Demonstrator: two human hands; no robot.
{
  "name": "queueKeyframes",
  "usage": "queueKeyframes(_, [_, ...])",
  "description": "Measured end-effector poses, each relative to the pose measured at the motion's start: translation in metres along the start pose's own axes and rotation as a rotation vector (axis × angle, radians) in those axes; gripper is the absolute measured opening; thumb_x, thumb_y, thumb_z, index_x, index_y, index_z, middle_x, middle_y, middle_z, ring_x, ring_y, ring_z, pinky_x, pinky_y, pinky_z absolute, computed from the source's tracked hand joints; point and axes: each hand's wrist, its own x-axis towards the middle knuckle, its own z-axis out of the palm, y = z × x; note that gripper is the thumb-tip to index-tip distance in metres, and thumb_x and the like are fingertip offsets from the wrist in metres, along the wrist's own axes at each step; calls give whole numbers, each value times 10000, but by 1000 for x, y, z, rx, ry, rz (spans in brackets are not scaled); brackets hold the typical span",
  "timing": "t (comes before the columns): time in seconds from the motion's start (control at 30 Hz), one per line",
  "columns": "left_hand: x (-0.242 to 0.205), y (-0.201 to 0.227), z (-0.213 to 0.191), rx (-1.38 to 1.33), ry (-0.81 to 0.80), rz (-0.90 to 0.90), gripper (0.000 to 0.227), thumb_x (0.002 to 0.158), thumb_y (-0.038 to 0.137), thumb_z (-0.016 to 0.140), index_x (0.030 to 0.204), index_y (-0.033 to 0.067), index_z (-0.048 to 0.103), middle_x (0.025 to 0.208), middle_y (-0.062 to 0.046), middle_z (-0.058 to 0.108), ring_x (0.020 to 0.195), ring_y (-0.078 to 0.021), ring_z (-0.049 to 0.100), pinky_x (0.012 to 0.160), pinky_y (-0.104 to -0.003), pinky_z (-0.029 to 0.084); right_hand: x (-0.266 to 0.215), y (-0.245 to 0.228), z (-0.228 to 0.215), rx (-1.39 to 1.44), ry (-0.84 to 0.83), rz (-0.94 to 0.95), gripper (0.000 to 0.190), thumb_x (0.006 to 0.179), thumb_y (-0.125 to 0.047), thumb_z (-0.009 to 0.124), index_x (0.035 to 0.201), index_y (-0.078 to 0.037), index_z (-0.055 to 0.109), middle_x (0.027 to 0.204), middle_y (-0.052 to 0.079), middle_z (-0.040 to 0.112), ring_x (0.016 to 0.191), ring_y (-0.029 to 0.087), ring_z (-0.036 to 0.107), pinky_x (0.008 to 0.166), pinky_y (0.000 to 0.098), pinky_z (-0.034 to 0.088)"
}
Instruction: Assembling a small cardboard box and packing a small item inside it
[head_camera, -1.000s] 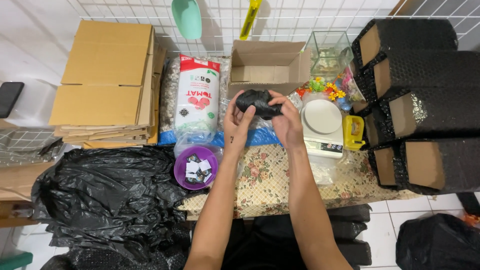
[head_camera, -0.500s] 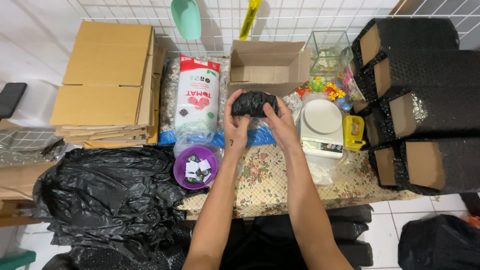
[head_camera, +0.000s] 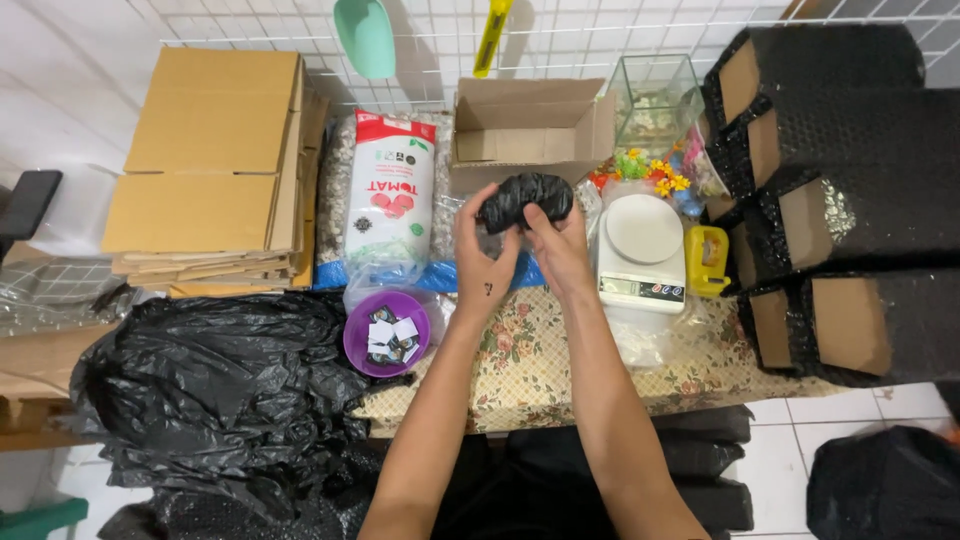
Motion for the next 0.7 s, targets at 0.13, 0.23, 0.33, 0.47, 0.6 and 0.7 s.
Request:
queueKeyframes(0.13, [-1, 20, 6, 4, 16, 135, 619, 936, 85, 618, 1515, 154, 409, 1509, -91, 404, 1283, -239, 503, 1058, -404, 419, 2, -3, 0, 54, 74, -142, 367, 965, -116, 749, 1296, -122, 589, 1260, 48, 677, 1135, 196, 681, 986, 405, 609])
queueKeyframes(0.23, [10, 31, 12, 21, 49, 196, 519, 988, 53, 521, 1490, 137, 418, 1535, -101, 362, 1168, -212, 590, 1003, -393, 470, 6, -16, -1, 191, 94, -259, 326, 1007, -113, 685, 1312, -123, 571, 1269, 50, 680, 1187, 223, 665, 1036, 445, 585])
queueKeyframes(0.33, [29, 47, 8, 126, -17, 236, 458, 995, -17, 494, 1434, 110, 499, 1535, -154, 344, 1226, -314, 570, 1022, -451, 493, 11, -14, -11, 295, 133, -298, 290, 1041, -172, 646, 1319, -120, 580, 1286, 77, 677, 1208, 265, 664, 1057, 480, 580])
queueKeyframes(0.47, [46, 58, 7, 260, -131, 453, 344, 1021, 74, 575, 1352, 150, 630, 1462, -95, 488, 1290, -311, 554, 1076, -437, 469, 15, -1, -20, 196, 179, -349, 335, 1019, -114, 675, 1336, -112, 565, 1253, 70, 676, 1177, 231, 668, 1029, 448, 590])
queueKeyframes(0.6, [47, 51, 4, 254, -270, 360, 283, 1033, 189, 610, 1304, 173, 688, 1264, -51, 669, 1185, -253, 651, 1036, -406, 492, -3, -24, 13, 34, 134, -381, 560, 949, -102, 771, 1431, -90, 487, 1223, 13, 630, 1156, 112, 612, 1061, 348, 568])
queueKeyframes(0.7, [40, 67, -8, 145, -204, 152, 290, 1009, 281, 670, 1261, 144, 711, 1118, -84, 698, 1043, -274, 690, 916, -434, 549, -6, -26, 9, -6, 98, -350, 679, 854, -42, 838, 1435, -66, 489, 1146, 14, 634, 1083, 93, 635, 980, 277, 581])
